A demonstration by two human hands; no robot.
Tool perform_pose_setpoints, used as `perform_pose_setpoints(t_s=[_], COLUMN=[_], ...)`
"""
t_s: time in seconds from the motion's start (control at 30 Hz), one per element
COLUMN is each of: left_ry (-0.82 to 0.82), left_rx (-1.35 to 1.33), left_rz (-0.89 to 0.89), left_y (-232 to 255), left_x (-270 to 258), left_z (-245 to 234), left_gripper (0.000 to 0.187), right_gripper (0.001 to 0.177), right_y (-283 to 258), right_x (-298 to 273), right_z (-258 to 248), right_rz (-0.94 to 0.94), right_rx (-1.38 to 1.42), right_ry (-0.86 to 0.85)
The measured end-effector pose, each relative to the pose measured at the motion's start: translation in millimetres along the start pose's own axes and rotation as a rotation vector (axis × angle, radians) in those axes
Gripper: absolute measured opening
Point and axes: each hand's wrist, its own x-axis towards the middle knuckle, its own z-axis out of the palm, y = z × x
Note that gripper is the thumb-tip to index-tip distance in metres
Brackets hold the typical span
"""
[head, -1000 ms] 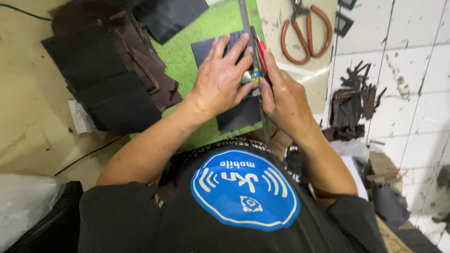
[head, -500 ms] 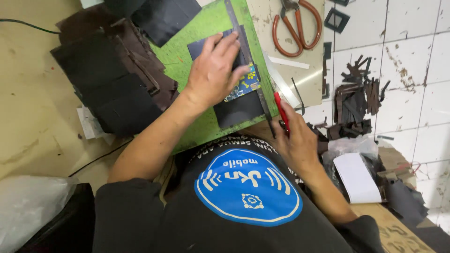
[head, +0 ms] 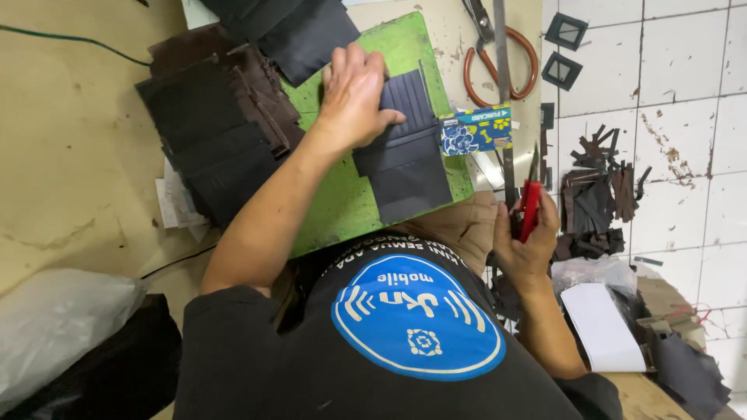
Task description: Trimming the edges of leather wallet components using a utility knife and scissors on a cutting mat.
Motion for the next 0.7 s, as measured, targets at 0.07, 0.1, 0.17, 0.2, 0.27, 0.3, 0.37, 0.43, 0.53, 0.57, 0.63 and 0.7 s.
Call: perform_pose_setpoints(t_s=[0.07,0.1,0.17,0.2,0.27,0.3,0.37,0.43,0.53,0.57,0.63,0.7], left_ry=[-0.044,-0.094,-0.134,0.009,0.163,0.287,0.432,0.540,0.558,0.563,0.552,0.554], left_rx=[-0.015,-0.158,-0.294,-0.382,-0.451,-0.495,-0.515,-0.966,-1.129,-1.124,-1.174,-1.205], left_rz=[-0.019,-0.022,-0.021,0.043,0.103,0.042,-0.042,-0.046,-0.081,-0.088,-0.138,-0.126], left_y=[6,12,18,16,13,11,-3,-27,-22,-16,-1,0], left_x=[-6,-14,-37,-54,-91,-111,-140,-157,-173,-176,-177,-174], left_z=[-15,-25,-50,-65,-91,-102,-101,-73,-57,-60,-62,-51], left_gripper=[0.070,0.062,0.057,0.049,0.042,0.043,0.046,0.039,0.029,0.029,0.024,0.024], right_gripper=[0.064,0.063,0.063,0.060,0.058,0.062,0.066,0.069,0.059,0.059,0.053,0.055], right_y=[-3,-5,-11,-16,-18,-14,-25,-52,-13,-7,8,32], right_x=[-2,-1,-1,-1,-12,-21,-17,4,-17,-17,-17,-3], right_z=[0,0,0,2,11,18,31,36,59,57,46,43], right_rz=[-0.013,-0.032,-0.060,-0.003,0.044,0.071,0.084,-0.052,-0.104,-0.106,0.048,0.054], right_rx=[-0.020,-0.002,0.021,0.088,0.175,0.196,0.249,0.087,-0.042,-0.034,-0.206,-0.239], right_ry=[0.046,0.062,0.085,0.091,0.098,0.092,0.070,-0.052,-0.155,-0.160,-0.118,-0.082])
